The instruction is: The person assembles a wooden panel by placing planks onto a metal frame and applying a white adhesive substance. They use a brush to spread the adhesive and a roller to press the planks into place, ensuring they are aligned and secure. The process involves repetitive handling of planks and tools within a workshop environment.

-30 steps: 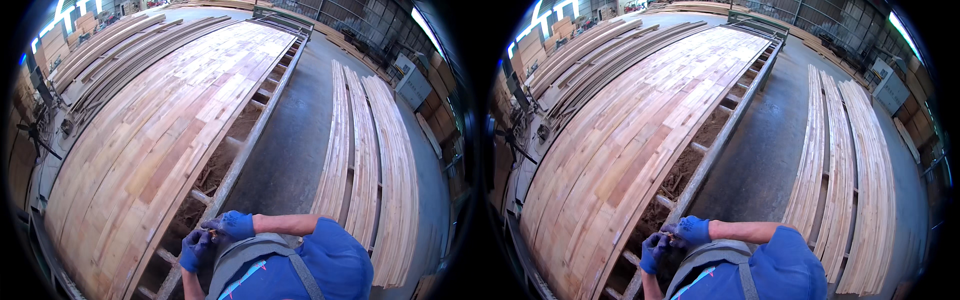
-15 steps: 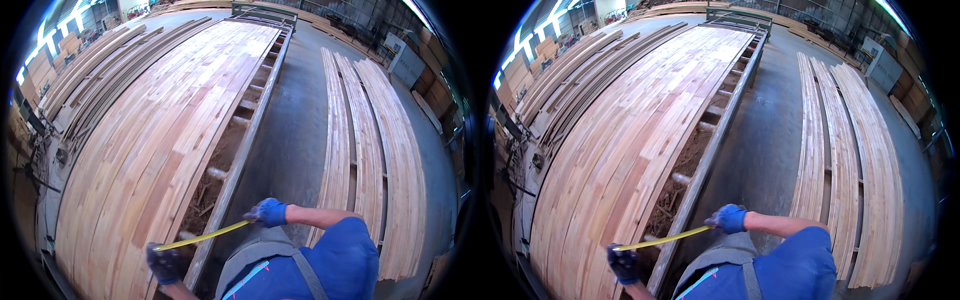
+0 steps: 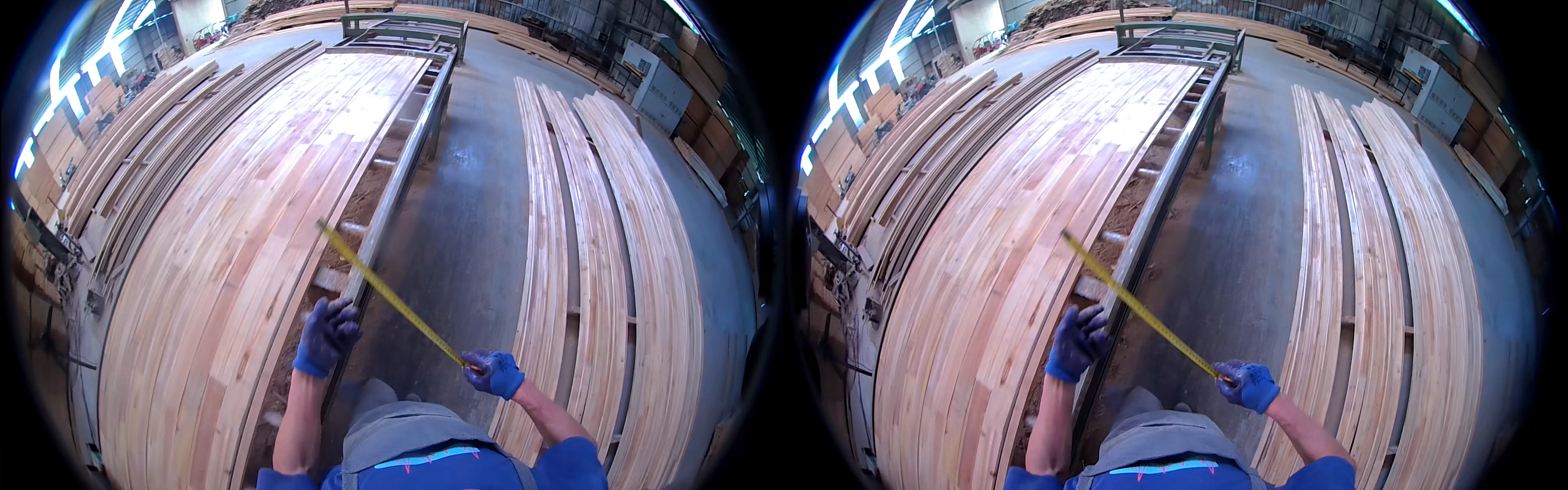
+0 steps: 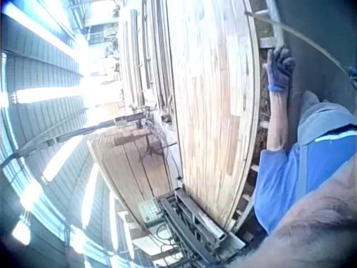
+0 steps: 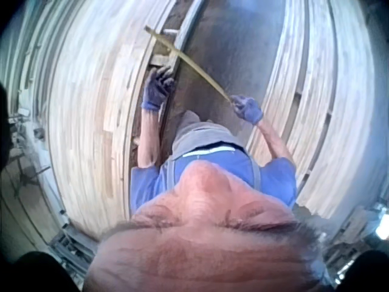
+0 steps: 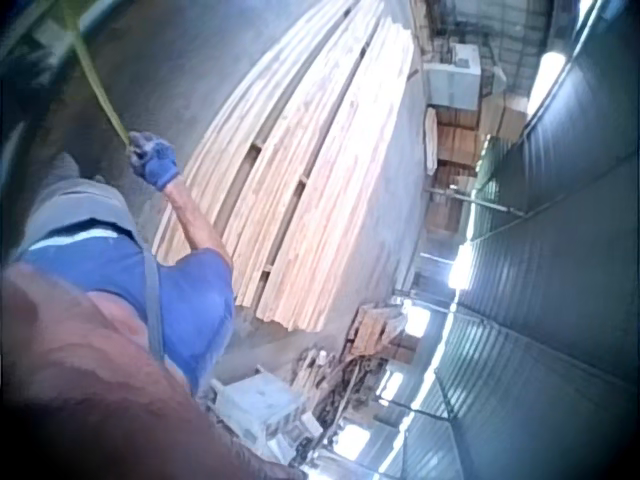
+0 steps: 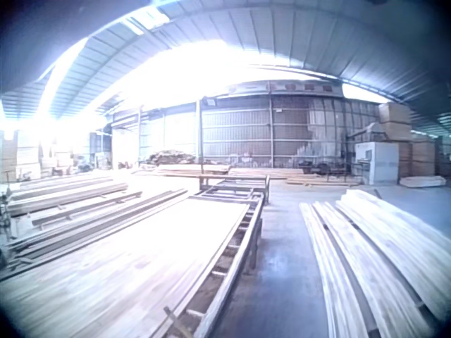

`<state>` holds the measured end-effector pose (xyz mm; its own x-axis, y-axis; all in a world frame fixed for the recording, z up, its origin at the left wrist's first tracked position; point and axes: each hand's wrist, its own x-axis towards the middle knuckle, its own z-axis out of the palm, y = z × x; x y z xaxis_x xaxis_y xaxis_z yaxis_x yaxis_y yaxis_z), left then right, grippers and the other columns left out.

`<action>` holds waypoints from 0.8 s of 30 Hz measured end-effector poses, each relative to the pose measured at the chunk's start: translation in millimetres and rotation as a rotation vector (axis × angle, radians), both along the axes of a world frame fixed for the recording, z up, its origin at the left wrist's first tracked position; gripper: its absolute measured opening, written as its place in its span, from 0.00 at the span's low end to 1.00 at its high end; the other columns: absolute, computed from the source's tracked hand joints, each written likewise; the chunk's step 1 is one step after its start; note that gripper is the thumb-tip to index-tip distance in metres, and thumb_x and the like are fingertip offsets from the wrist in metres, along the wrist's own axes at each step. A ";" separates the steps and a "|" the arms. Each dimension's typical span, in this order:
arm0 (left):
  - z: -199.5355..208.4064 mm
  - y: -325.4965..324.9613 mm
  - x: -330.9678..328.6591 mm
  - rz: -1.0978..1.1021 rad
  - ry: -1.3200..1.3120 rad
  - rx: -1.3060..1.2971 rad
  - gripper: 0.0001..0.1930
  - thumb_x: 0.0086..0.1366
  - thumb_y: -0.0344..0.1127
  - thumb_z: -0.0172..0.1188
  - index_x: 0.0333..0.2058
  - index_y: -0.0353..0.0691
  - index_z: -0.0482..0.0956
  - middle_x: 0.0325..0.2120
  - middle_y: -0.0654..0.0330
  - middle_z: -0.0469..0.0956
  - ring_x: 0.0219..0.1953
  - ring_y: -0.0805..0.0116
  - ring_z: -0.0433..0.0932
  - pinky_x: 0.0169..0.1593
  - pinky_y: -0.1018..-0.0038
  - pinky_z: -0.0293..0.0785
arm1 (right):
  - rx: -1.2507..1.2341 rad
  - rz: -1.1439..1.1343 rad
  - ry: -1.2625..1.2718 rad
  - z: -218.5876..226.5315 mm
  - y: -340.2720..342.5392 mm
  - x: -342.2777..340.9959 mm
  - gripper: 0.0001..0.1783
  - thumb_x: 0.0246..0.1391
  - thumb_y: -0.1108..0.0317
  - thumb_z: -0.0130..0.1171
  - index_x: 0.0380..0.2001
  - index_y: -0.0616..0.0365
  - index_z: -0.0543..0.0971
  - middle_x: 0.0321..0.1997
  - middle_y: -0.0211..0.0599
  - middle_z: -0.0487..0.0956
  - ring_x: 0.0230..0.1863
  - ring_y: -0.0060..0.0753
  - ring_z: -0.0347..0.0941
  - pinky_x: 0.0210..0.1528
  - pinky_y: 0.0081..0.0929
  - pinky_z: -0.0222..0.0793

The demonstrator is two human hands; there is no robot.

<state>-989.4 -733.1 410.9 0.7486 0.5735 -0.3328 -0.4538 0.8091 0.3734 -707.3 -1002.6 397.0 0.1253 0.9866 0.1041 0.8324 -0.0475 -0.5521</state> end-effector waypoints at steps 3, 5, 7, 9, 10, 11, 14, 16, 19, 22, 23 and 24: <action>-23.7 95.5 112.8 -0.014 -0.035 0.016 0.25 0.69 0.54 0.54 0.51 0.38 0.74 0.42 0.52 0.81 0.35 0.60 0.82 0.43 0.60 0.81 | 0.085 -0.079 0.026 -0.9 61.8 58.4 0.15 0.51 0.63 0.62 0.42 0.55 0.83 0.37 0.46 0.83 0.34 0.49 0.80 0.36 0.38 0.77; -45.6 153.9 163.7 0.026 0.008 -0.018 0.24 0.69 0.54 0.53 0.51 0.38 0.74 0.43 0.51 0.81 0.37 0.60 0.82 0.44 0.58 0.81 | 0.131 -0.088 0.015 -5.0 102.7 93.6 0.15 0.52 0.63 0.63 0.42 0.56 0.83 0.38 0.47 0.83 0.35 0.49 0.81 0.37 0.37 0.77; -69.4 223.9 204.3 0.094 0.049 -0.081 0.24 0.69 0.53 0.54 0.50 0.37 0.73 0.44 0.51 0.81 0.38 0.60 0.83 0.46 0.57 0.81 | 0.177 -0.067 -0.029 -13.5 149.9 134.3 0.17 0.52 0.63 0.63 0.43 0.58 0.83 0.39 0.48 0.83 0.37 0.49 0.81 0.38 0.36 0.78; -102.2 280.0 229.9 0.146 0.039 -0.157 0.27 0.68 0.55 0.54 0.51 0.36 0.72 0.49 0.52 0.79 0.44 0.59 0.81 0.48 0.54 0.81 | 0.110 -0.132 0.021 -23.3 179.9 179.0 0.18 0.52 0.62 0.63 0.44 0.59 0.82 0.39 0.49 0.83 0.38 0.49 0.82 0.40 0.36 0.78; -115.6 296.6 242.7 0.169 0.041 -0.194 0.27 0.67 0.56 0.54 0.51 0.36 0.72 0.50 0.52 0.78 0.45 0.58 0.81 0.49 0.54 0.80 | 0.066 -0.179 0.052 -25.9 187.2 202.4 0.18 0.52 0.62 0.63 0.45 0.59 0.82 0.40 0.49 0.83 0.39 0.48 0.82 0.41 0.35 0.78; -128.6 313.7 248.9 0.208 0.050 -0.231 0.28 0.67 0.56 0.54 0.52 0.36 0.72 0.50 0.52 0.78 0.47 0.57 0.80 0.50 0.53 0.80 | -0.014 -0.286 0.172 -28.6 197.0 220.5 0.20 0.52 0.61 0.63 0.45 0.60 0.82 0.41 0.50 0.83 0.41 0.47 0.82 0.44 0.35 0.78; -138.2 338.2 285.7 0.357 0.087 -0.333 0.32 0.65 0.59 0.54 0.54 0.33 0.71 0.49 0.52 0.79 0.48 0.50 0.79 0.53 0.53 0.77 | -0.019 -0.385 0.078 -47.1 212.7 294.6 0.20 0.52 0.59 0.63 0.45 0.60 0.82 0.42 0.51 0.83 0.41 0.47 0.82 0.44 0.35 0.78; -152.8 350.6 284.1 0.411 -0.113 -0.320 0.33 0.64 0.60 0.54 0.54 0.33 0.71 0.47 0.52 0.80 0.48 0.50 0.79 0.53 0.55 0.78 | -0.123 -0.444 0.162 -60.2 234.4 344.8 0.21 0.51 0.59 0.63 0.46 0.60 0.82 0.42 0.52 0.83 0.42 0.47 0.82 0.45 0.35 0.78; -132.8 354.1 290.1 0.456 -0.279 -0.409 0.36 0.60 0.59 0.58 0.54 0.31 0.71 0.46 0.46 0.81 0.45 0.49 0.81 0.51 0.56 0.79 | -0.175 -0.419 0.187 -69.1 284.7 406.4 0.22 0.51 0.58 0.63 0.46 0.60 0.82 0.42 0.52 0.82 0.43 0.49 0.81 0.46 0.35 0.77; -145.4 357.5 296.5 0.610 -0.077 -0.303 0.31 0.62 0.60 0.55 0.52 0.37 0.74 0.45 0.51 0.82 0.44 0.58 0.83 0.44 0.59 0.82 | -0.154 -0.293 0.179 -62.4 362.7 474.2 0.22 0.52 0.57 0.62 0.46 0.60 0.82 0.42 0.52 0.82 0.44 0.50 0.81 0.47 0.36 0.76; -148.6 358.7 304.3 0.687 -0.003 -0.262 0.31 0.62 0.59 0.57 0.52 0.37 0.74 0.44 0.52 0.82 0.44 0.59 0.83 0.44 0.60 0.83 | -0.107 -0.248 0.169 -69.4 383.4 499.3 0.22 0.52 0.57 0.62 0.46 0.60 0.82 0.42 0.52 0.82 0.44 0.50 0.81 0.47 0.36 0.76; -147.8 358.2 309.9 0.685 -0.011 -0.222 0.30 0.63 0.59 0.57 0.51 0.38 0.75 0.43 0.52 0.83 0.45 0.58 0.83 0.44 0.60 0.82 | -0.064 -0.189 0.148 -67.8 406.8 531.5 0.22 0.52 0.57 0.62 0.46 0.60 0.82 0.42 0.52 0.82 0.44 0.50 0.81 0.46 0.36 0.76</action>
